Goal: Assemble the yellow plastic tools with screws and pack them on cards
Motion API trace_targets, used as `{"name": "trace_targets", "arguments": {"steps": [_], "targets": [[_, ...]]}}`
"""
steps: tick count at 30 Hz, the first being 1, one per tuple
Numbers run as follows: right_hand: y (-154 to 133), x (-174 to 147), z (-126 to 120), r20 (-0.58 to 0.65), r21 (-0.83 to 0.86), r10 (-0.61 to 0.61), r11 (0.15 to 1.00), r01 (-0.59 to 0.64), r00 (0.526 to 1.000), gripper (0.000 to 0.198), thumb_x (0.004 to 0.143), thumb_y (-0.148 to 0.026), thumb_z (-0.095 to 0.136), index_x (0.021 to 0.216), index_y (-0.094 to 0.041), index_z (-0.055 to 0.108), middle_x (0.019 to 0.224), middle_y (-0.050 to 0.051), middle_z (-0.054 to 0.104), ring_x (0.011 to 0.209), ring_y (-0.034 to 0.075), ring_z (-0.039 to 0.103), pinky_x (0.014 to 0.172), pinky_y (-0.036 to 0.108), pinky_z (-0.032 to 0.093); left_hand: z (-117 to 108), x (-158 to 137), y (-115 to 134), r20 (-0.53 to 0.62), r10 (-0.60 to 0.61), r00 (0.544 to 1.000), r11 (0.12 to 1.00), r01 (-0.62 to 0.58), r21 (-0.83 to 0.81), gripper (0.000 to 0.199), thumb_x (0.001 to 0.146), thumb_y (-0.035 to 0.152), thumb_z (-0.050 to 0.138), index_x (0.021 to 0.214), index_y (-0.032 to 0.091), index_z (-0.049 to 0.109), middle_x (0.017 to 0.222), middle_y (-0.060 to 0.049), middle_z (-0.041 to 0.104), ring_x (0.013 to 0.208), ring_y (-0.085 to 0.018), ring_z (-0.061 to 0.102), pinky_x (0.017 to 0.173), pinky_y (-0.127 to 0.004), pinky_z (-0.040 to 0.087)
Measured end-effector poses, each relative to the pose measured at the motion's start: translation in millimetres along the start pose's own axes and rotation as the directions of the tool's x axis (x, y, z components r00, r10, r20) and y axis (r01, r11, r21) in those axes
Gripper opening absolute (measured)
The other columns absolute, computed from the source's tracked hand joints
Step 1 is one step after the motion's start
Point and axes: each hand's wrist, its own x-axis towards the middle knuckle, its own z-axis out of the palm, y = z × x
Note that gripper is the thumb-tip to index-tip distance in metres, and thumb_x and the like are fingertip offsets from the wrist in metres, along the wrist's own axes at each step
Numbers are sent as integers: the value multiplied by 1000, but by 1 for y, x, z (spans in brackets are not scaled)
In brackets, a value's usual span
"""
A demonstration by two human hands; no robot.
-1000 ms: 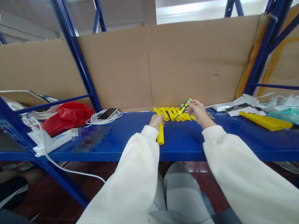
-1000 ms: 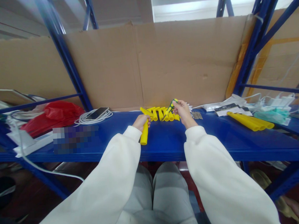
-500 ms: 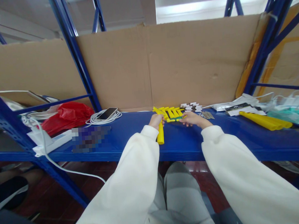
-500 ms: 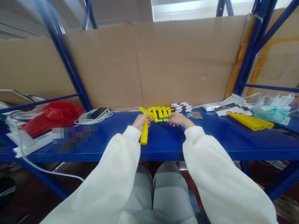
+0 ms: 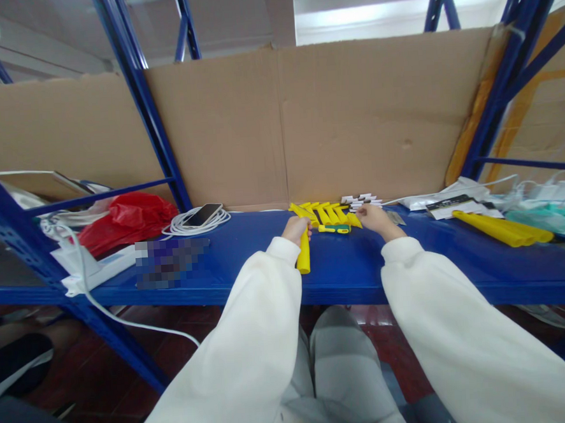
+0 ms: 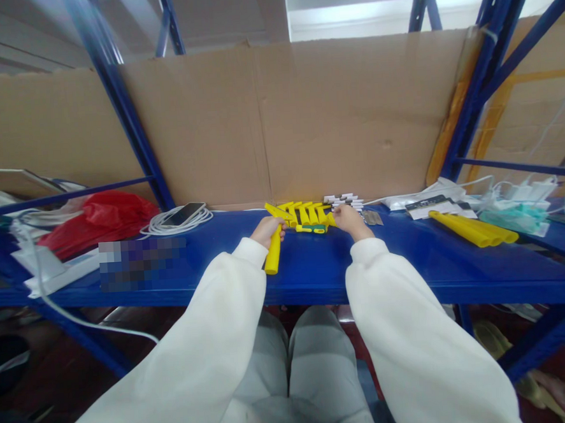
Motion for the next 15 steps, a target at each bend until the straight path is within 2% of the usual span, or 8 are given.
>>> {"name": "trace_targets", "arguments": {"steps": [3, 6, 9, 12, 15], "targets": [[12, 0, -3, -103, -105, 146, 982, -157, 984, 41, 89, -12, 55, 124, -19, 74, 125, 16, 72, 121, 29, 65, 98, 37, 51, 0, 2, 0, -69, 5, 998, 1000, -6, -14, 31, 79, -4, 52, 60, 20, 45, 44, 6, 41, 34, -7, 36, 42, -21, 30], [20, -3, -3, -91, -181, 230, 953, -244, 969, 49, 86, -14, 57, 131, -26, 71, 140, 15, 63, 132, 34, 55, 105, 49, 47, 0, 6, -1, -139, 52, 989, 998, -57, -37, 26, 81, -3, 52, 67, 19, 49, 46, 8, 40, 34, -7, 37, 42, -20, 29], [20, -6, -1, -33, -214, 268, 939, -269, 963, 48, 89, -16, 54, 132, -30, 70, 146, 12, 58, 137, 35, 48, 109, 55, 42, -1, 12, -4, -186, 124, 975, 991, -131, -22, 18, 83, 0, 52, 86, 16, 59, 53, 8, 46, 36, -7, 39, 42, -19, 32], [20, -6, 0, -3, -218, 305, 929, -299, 952, 47, 91, -16, 51, 131, -32, 71, 147, 11, 56, 140, 35, 44, 110, 57, 40, -4, 19, -8, -204, 202, 958, 979, -193, 63, 38, 82, 0, 52, 116, 14, 63, 69, 3, 61, 42, -8, 47, 48, -21, 42], [27, -1, 0, -52, -210, 359, 908, -361, 932, 44, 92, -18, 51, 128, -31, 72, 147, 12, 55, 140, 36, 43, 110, 59, 38, -7, 24, -12, -123, 358, 926, 923, -330, 199, 56, 82, 2, 53, 136, 18, 60, 101, -7, 74, 62, -13, 66, 65, -26, 55]]}}
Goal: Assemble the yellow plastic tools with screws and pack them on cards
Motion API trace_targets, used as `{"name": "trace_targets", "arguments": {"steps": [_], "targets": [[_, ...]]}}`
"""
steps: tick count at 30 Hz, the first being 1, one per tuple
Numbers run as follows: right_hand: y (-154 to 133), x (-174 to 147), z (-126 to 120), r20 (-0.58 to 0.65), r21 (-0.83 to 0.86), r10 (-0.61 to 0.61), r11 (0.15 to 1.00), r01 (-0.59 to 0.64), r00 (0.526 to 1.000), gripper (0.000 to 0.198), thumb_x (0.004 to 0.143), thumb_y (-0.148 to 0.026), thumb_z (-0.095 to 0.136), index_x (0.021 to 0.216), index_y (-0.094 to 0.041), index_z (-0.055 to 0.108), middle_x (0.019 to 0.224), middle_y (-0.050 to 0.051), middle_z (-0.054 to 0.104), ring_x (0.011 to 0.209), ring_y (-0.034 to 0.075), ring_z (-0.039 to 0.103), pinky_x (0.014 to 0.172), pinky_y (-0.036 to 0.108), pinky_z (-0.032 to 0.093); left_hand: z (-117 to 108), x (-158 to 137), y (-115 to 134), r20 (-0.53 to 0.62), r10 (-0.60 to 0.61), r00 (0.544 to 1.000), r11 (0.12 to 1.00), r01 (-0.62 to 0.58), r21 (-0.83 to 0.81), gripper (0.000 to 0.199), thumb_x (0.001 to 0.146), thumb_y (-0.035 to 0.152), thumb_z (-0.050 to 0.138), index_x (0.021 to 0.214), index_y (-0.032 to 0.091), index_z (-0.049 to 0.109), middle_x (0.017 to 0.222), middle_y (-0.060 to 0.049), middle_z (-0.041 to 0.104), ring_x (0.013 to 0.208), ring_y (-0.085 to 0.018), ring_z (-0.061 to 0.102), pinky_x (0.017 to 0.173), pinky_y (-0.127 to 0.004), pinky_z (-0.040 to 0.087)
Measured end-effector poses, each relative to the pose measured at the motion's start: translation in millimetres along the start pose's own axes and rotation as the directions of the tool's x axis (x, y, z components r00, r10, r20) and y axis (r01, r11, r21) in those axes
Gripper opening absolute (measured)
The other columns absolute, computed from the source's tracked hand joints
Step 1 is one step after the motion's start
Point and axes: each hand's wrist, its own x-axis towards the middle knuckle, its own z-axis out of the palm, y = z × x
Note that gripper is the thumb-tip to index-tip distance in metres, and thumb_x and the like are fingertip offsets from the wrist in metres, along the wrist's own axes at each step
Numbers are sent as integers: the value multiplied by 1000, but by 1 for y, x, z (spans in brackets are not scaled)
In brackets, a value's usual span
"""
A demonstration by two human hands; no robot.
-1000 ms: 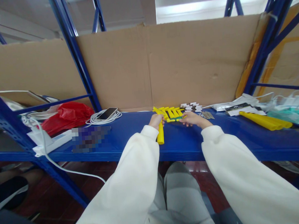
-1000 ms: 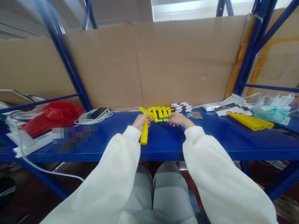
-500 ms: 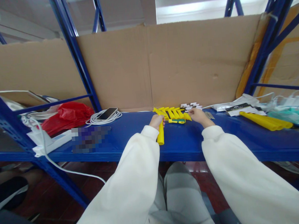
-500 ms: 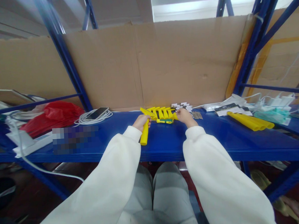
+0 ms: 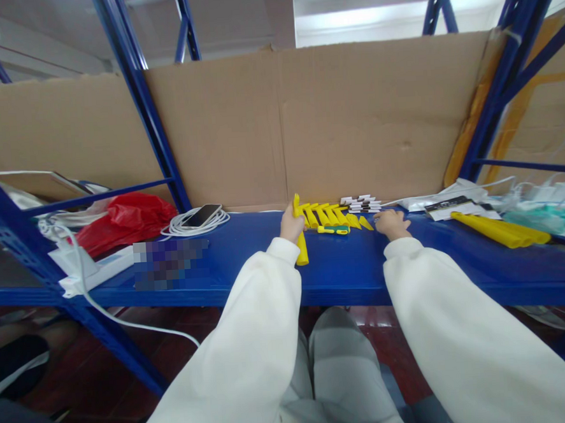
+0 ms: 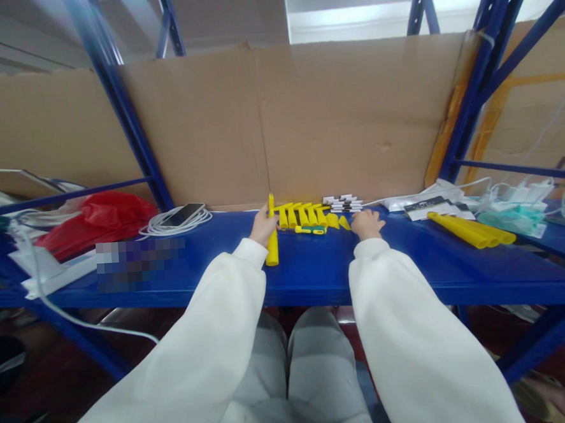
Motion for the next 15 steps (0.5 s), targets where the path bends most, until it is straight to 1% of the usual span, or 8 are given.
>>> {"name": "trace_targets", "arguments": {"steps": [1, 2, 4, 5, 7, 10, 13, 15], "targets": [[3, 3, 1, -18, 0, 19, 1000, -19, 1000, 43, 91, -19, 51, 126, -30, 73, 146, 13, 55, 139, 36, 44, 109, 60, 38, -1, 1, -1, 43, 84, 996, 995, -86, 40, 57, 83, 3, 55, 138, 19, 60, 112, -9, 74, 74, -15, 70, 74, -28, 58], [6, 7, 1, -34, 0, 30, 1000, -30, 999, 41, 91, -20, 52, 124, -29, 74, 145, 14, 56, 138, 36, 45, 108, 61, 38, -2, 1, -2, 102, 171, 980, 981, -179, 75, 58, 83, 6, 58, 139, 20, 61, 120, -10, 73, 86, -18, 73, 84, -31, 58], [11, 13, 3, -53, -7, 26, 1000, -27, 998, 41, 89, -21, 52, 123, -28, 74, 141, 14, 58, 135, 37, 46, 106, 64, 39, -5, -1, -3, 227, 308, 924, 931, -342, 126, 57, 83, 10, 64, 139, 23, 63, 129, -9, 72, 109, -22, 71, 101, -35, 53], [14, 15, 4, -54, -13, 20, 1000, -21, 998, 42, 88, -20, 52, 123, -28, 74, 140, 14, 59, 134, 37, 46, 105, 65, 39, -7, -3, -2, 282, 343, 896, 905, -396, 157, 56, 83, 12, 66, 137, 24, 65, 129, -8, 72, 116, -23, 68, 106, -37, 50], [16, 18, 5, -39, -21, 19, 1000, -20, 999, 43, 87, -20, 52, 125, -27, 73, 138, 15, 60, 134, 37, 45, 104, 65, 38, -10, -6, 0, 362, 364, 858, 851, -464, 246, 52, 82, 12, 67, 132, 25, 69, 127, -7, 74, 124, -25, 65, 112, -39, 46], [17, 18, 7, 2, -8, 7, 1000, -7, 1000, 43, 89, -23, 51, 127, -24, 72, 142, 18, 57, 137, 38, 42, 106, 63, 37, -13, -12, 5, 403, 353, 845, 780, -503, 372, 48, 83, 11, 67, 129, 24, 72, 132, -8, 71, 131, -25, 60, 116, -37, 41], [16, 16, 9, 15, 1, -34, 999, 34, 999, 41, 92, -28, 49, 125, -22, 72, 142, 19, 56, 137, 38, 43, 106, 63, 37, -11, -15, 8, 462, 299, 835, 717, -516, 469, 47, 84, 8, 65, 127, 24, 73, 133, -8, 71, 131, -26, 60, 117, -37, 40], [15, 16, 10, 19, -6, -49, 999, 49, 999, 41, 91, -29, 49, 124, -21, 72, 138, 20, 58, 136, 39, 44, 105, 63, 38, -8, -16, 7, 516, 263, 815, 680, -536, 500, 45, 83, 7, 65, 124, 24, 75, 132, -9, 71, 130, -26, 61, 116, -37, 40]]}}
